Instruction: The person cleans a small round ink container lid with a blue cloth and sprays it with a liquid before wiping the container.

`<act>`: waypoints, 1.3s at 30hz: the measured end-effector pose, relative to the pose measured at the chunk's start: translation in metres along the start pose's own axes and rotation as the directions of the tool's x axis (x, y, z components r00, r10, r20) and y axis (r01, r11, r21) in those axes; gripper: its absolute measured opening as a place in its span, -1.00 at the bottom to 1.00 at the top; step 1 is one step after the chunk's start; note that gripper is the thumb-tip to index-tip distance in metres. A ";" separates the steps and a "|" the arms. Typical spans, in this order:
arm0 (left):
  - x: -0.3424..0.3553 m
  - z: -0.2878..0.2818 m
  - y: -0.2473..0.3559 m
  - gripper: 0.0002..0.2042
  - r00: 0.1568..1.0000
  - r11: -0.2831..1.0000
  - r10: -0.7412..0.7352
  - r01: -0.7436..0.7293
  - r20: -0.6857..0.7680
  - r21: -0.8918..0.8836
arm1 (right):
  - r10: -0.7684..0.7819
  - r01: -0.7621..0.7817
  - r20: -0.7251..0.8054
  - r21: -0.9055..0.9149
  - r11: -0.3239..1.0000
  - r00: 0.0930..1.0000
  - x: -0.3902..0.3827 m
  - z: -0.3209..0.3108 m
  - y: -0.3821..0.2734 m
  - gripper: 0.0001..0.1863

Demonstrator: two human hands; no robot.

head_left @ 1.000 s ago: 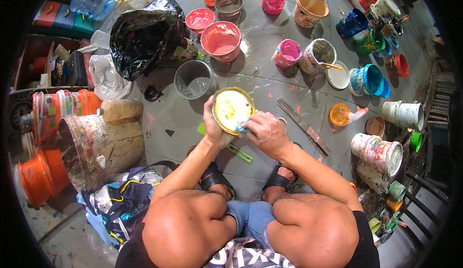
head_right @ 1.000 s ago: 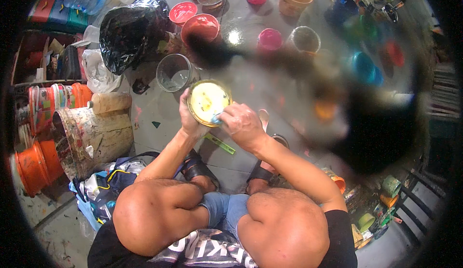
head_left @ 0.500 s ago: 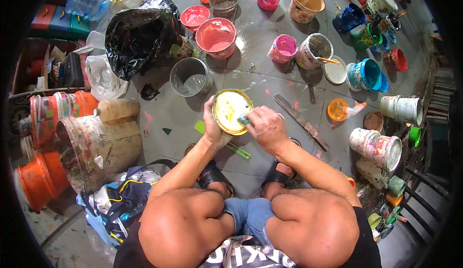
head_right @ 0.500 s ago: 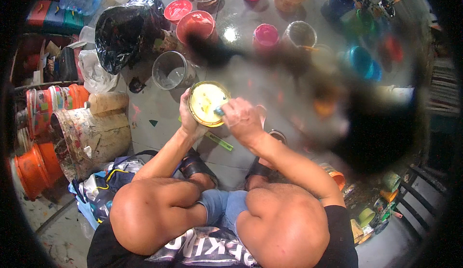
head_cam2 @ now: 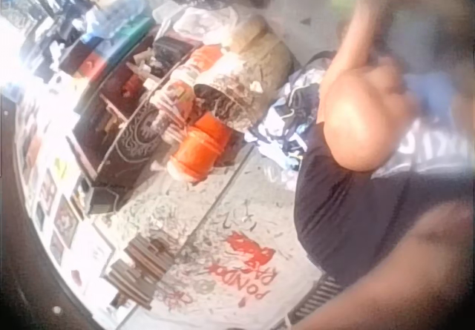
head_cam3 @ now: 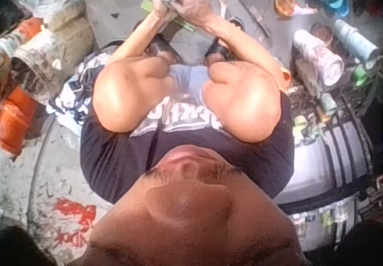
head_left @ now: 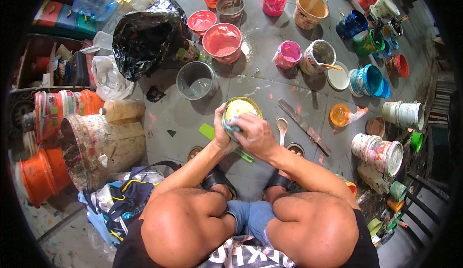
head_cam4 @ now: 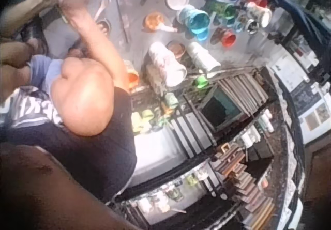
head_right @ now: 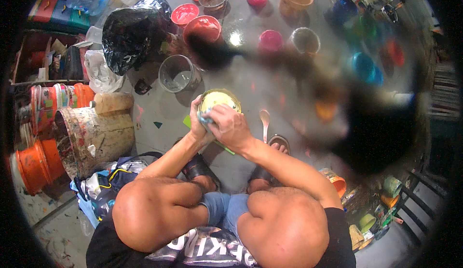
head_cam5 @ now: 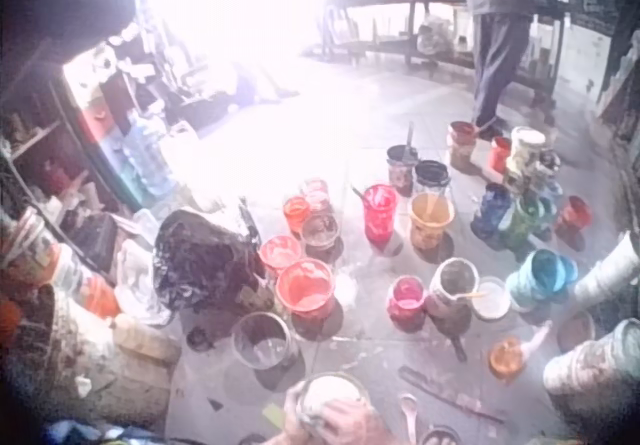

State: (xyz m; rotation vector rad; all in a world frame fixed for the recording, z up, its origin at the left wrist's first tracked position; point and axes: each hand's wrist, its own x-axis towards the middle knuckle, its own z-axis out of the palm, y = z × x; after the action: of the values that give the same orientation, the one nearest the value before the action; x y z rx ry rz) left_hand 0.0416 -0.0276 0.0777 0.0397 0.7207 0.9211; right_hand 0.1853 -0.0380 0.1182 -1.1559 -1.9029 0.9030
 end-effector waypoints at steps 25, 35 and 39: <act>0.009 -0.001 0.151 0.13 0.748 -0.754 0.450 0.025 0.489 0.657 | 0.596 -0.532 -0.160 0.315 0.786 0.787 -0.086 -0.039 0.065 -0.82; 0.023 -0.014 0.146 -0.07 0.759 -0.802 0.409 0.035 0.506 0.596 | 0.668 -0.613 -0.123 0.305 0.729 0.734 -0.094 -0.040 0.066 -0.79; 0.031 -0.024 0.141 -0.15 0.719 -0.820 0.415 0.030 0.558 0.572 | 0.563 -0.519 -0.180 0.239 0.821 0.807 -0.087 -0.037 0.060 -0.82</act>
State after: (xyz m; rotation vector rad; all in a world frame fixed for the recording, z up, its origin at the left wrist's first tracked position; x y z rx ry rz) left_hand -0.0612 0.0768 0.0882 2.5198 1.7932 0.3547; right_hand 0.2712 -0.0895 0.0668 -1.6561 -1.2693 1.1439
